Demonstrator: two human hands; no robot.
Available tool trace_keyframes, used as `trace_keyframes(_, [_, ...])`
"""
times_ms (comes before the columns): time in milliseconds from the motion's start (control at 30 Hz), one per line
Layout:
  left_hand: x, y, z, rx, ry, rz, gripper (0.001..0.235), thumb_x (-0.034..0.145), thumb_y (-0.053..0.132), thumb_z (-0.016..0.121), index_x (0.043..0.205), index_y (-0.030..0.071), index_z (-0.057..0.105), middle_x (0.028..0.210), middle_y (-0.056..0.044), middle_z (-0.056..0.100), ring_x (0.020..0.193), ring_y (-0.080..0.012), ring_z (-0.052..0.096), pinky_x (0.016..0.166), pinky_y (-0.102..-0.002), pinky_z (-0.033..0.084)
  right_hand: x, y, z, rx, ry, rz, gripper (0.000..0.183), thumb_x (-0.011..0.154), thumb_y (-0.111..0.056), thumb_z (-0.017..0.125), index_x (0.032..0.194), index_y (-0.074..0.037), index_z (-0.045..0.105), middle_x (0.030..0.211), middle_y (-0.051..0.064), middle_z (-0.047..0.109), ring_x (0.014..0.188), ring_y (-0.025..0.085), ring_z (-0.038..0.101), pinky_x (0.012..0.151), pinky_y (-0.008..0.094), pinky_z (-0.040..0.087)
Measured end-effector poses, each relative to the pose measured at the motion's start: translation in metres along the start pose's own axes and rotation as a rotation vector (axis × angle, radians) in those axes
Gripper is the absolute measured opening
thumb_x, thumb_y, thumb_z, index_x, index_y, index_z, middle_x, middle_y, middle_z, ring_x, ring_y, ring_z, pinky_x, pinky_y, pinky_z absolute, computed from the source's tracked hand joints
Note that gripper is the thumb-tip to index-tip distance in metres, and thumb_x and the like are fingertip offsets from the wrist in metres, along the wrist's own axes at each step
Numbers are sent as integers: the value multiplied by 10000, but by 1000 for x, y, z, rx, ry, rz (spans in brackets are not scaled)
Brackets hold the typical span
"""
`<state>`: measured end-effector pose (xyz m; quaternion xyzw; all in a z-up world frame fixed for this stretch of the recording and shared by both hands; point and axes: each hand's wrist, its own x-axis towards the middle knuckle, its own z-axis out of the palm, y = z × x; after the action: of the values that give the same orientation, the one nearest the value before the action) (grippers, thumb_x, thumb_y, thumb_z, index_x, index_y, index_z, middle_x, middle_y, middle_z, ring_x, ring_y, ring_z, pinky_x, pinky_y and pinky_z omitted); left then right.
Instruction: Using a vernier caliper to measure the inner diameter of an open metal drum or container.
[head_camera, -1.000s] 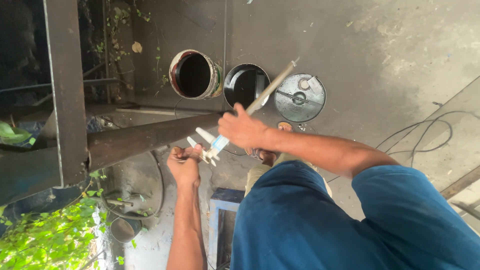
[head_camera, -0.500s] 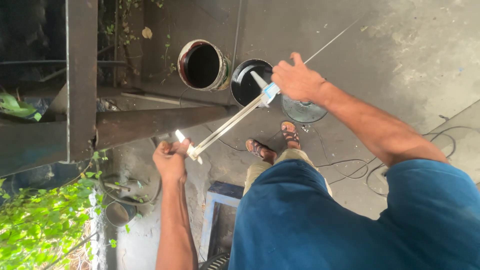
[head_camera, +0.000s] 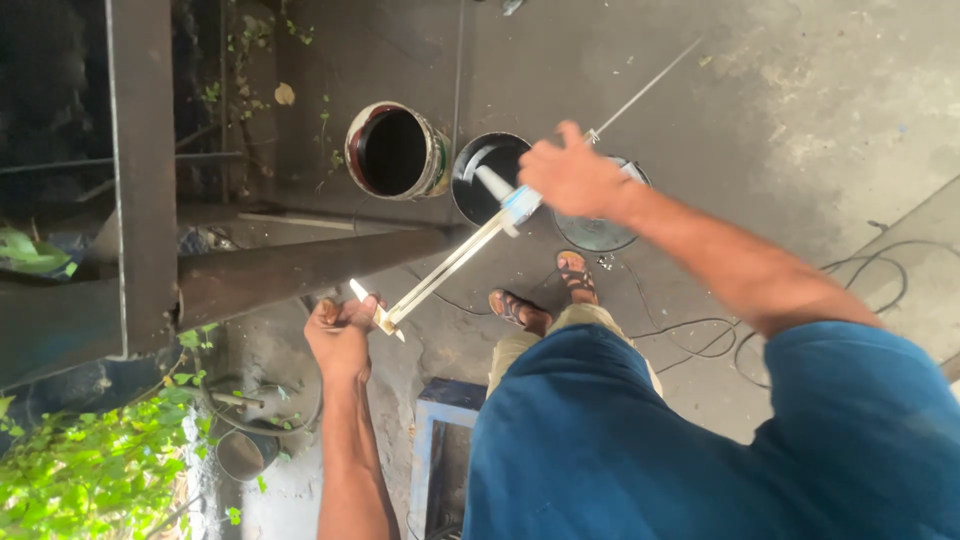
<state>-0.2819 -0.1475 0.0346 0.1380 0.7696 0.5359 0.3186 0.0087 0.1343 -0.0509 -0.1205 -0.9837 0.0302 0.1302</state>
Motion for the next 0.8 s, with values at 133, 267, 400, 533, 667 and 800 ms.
trace_keyframes(133, [-7, -15, 7, 34, 7, 16, 279, 857, -108, 718, 826, 61, 498, 851, -193, 718, 763, -230, 733, 642, -338, 595, -2, -5, -16, -87, -39, -50, 231, 840, -314, 618, 955, -115, 638, 945, 44, 567, 998, 230, 563, 970, 572, 393])
trace_keyframes(267, [-2, -31, 41, -64, -72, 70, 378, 856, -115, 739, 792, 85, 425, 858, -195, 725, 781, -206, 727, 691, -309, 584, 18, -66, -8, 182, 1, 23, 68, 841, -191, 631, 885, -142, 648, 921, 31, 575, 1020, 254, 564, 917, 584, 380])
trace_keyframes(400, [-1, -22, 41, -60, -107, 79, 445, 854, -111, 737, 769, 109, 359, 842, -199, 733, 774, -191, 726, 695, -301, 583, 25, -90, -15, 64, 16, -9, 100, 844, -192, 629, 912, -122, 652, 926, 50, 565, 999, 253, 555, 930, 580, 381])
trace_keyframes(533, [-5, -6, 11, -12, -84, 77, 415, 859, -114, 734, 777, 99, 387, 858, -214, 739, 774, -199, 722, 678, -311, 572, 5, -38, -15, 134, 121, -1, 146, 810, -175, 605, 943, -138, 650, 943, 31, 566, 1005, 239, 564, 899, 588, 379])
trace_keyframes(667, [-7, 2, 4, -31, -51, 77, 373, 846, -106, 735, 770, 88, 425, 867, -195, 727, 776, -209, 738, 681, -324, 597, -19, 7, -36, -53, -8, 4, 91, 914, -227, 607, 931, -140, 626, 911, 29, 538, 983, 235, 562, 964, 602, 382])
trace_keyframes(800, [-3, -35, 23, 20, -39, 118, 328, 849, -99, 761, 737, 29, 481, 867, -175, 738, 800, -188, 732, 694, -294, 581, -17, -9, -37, -102, -44, -29, 119, 891, -245, 602, 904, -128, 618, 909, 39, 541, 980, 242, 555, 963, 605, 392])
